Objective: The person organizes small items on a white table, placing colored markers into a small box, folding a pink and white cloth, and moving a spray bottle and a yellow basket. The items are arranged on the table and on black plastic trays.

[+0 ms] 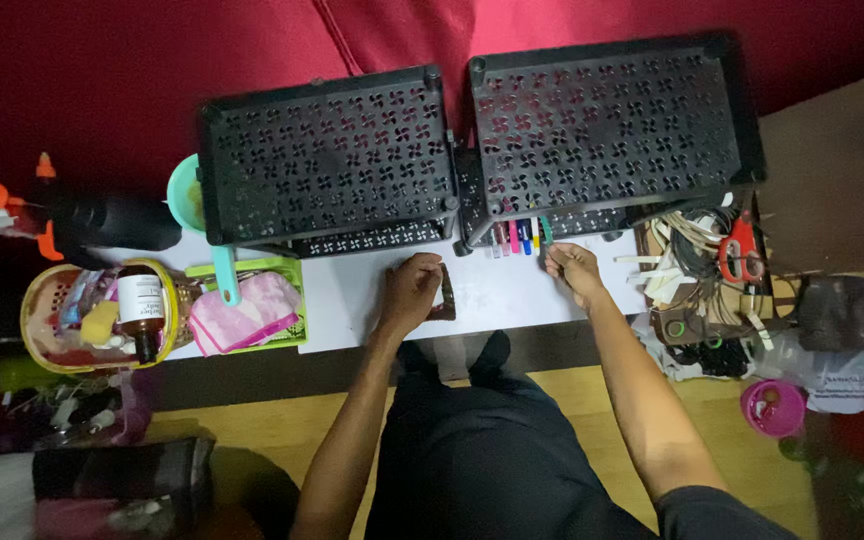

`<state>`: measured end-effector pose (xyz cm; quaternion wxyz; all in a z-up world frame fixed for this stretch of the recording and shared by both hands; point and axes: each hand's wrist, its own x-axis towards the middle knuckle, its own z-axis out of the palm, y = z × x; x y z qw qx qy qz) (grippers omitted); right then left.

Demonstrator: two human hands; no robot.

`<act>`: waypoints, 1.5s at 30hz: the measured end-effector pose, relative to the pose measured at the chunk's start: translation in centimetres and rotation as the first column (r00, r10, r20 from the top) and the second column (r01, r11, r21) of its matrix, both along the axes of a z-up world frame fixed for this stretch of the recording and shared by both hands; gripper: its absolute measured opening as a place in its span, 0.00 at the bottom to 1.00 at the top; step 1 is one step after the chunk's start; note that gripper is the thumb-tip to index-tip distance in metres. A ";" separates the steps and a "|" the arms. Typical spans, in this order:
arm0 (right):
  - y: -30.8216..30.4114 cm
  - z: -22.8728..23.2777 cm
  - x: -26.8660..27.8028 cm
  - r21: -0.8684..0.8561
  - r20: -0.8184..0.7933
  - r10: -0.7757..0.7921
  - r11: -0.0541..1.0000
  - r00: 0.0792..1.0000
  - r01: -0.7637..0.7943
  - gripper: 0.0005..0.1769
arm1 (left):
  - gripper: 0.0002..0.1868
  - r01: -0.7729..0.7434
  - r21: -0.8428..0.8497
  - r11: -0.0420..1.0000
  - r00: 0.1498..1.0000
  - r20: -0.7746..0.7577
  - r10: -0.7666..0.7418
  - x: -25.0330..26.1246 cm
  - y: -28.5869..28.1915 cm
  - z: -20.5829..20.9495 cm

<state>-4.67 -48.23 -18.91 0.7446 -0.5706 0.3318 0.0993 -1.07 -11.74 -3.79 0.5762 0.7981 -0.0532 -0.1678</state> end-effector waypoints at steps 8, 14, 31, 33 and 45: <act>1.0 -0.8 0.9 -0.033 -0.028 -0.121 0.992 0.992 0.120 0.08 | 0.13 -0.004 0.009 1.000 1.000 -0.011 0.004 0.9 0.0 0.5; 1.5 -1.0 0.8 0.009 0.006 -0.098 0.995 0.995 0.098 0.10 | 0.12 -0.004 -0.031 1.000 1.000 0.016 0.005 1.1 0.2 -1.0; 3.5 -1.1 -1.0 -0.705 0.178 -0.210 0.654 0.961 0.274 0.14 | 0.14 -0.002 -0.006 1.000 1.000 0.007 0.002 1.5 2.2 -1.0; 5.3 -1.1 -1.7 -0.760 0.177 -0.179 0.600 0.968 0.250 0.13 | 0.20 -0.005 0.078 0.997 1.000 -0.003 0.005 1.6 2.4 -0.3; 21.0 13.4 -2.1 -0.811 0.298 0.587 0.571 0.753 -0.124 0.18 | 0.19 0.068 0.566 0.821 0.827 0.429 -0.364 0.6 3.4 0.7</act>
